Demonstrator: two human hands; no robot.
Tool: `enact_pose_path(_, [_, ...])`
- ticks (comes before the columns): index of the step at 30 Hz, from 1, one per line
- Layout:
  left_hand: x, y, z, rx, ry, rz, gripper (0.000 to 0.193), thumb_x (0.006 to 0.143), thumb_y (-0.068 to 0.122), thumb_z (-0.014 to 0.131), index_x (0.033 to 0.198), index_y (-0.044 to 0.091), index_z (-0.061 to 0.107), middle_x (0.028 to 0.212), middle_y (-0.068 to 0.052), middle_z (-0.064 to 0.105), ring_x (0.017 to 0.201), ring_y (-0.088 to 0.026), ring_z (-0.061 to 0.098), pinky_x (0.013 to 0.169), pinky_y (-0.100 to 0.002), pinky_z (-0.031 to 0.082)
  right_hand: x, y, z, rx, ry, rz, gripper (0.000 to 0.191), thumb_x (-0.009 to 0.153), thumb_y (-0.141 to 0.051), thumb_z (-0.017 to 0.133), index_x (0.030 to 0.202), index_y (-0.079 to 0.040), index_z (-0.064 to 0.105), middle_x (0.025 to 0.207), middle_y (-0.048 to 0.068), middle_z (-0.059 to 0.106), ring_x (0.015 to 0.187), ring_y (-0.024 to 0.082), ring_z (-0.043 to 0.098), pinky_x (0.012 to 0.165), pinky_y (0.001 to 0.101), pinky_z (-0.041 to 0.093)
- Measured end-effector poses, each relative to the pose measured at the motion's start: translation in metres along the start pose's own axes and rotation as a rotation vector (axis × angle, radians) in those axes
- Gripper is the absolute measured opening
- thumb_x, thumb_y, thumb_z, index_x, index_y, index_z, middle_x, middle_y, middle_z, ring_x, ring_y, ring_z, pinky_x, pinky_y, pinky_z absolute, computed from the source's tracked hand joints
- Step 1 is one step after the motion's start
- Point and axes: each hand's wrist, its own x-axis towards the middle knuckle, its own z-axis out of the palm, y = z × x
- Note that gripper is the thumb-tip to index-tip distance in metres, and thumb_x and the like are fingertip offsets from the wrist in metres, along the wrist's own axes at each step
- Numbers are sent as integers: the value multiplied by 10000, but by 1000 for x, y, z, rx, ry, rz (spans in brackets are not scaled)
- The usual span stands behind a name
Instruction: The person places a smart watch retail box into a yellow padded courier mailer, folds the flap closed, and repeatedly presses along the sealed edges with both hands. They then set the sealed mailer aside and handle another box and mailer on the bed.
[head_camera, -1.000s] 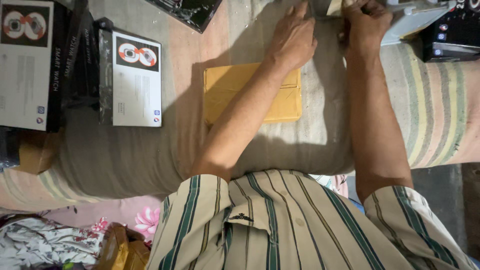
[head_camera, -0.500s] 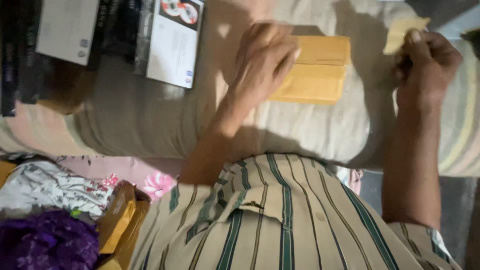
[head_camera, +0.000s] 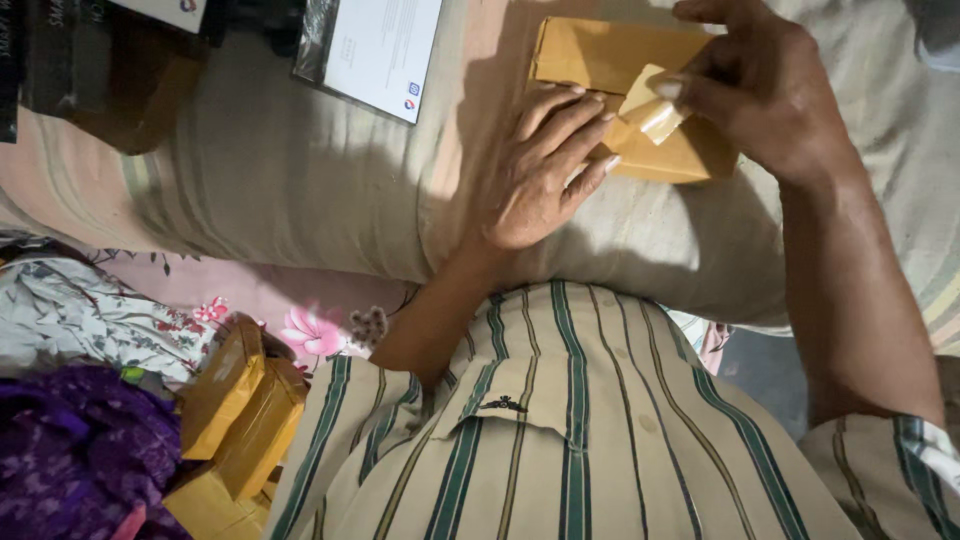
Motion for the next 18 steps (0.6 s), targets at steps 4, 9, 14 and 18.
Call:
enact_pose_path(4, [-5,-4,2,-99,66,-7,389,958,227,805,1256,8,686,1390,-102,613,1360,-280,510,1201,-428,434,14,7,1,-274,-88,25,572,1004,-94,808,1482,78,545,971,158,703,863,159,666,718,294,512])
enact_pose_path(9, [-8,-9,7,-154,123,-10,366,951,233,826,1213,21,683,1351,-90,617,1332,-282,538,1178,-420,453,27,11,3,-442,-152,-110,587,910,-70,807,1413,89,549,935,172,716,852,201,685,735,313,523])
enact_pose_path(14, [-8,-6,11,-180,19,-146,490,1023,362,801,1346,34,632,1426,-78,595,1358,-220,545,1144,-369,449,39,12,-6,-188,-259,85,528,991,-68,753,1467,20,541,1017,169,708,901,220,670,733,326,513])
enact_pose_path(18, [-6,-1,8,196,8,-99,910,940,643,707,1477,-62,502,1580,-182,410,1491,-330,309,1256,-488,313,46,14,-14,-14,-276,18,553,913,-30,703,1405,36,459,1319,145,576,1035,176,650,789,287,549])
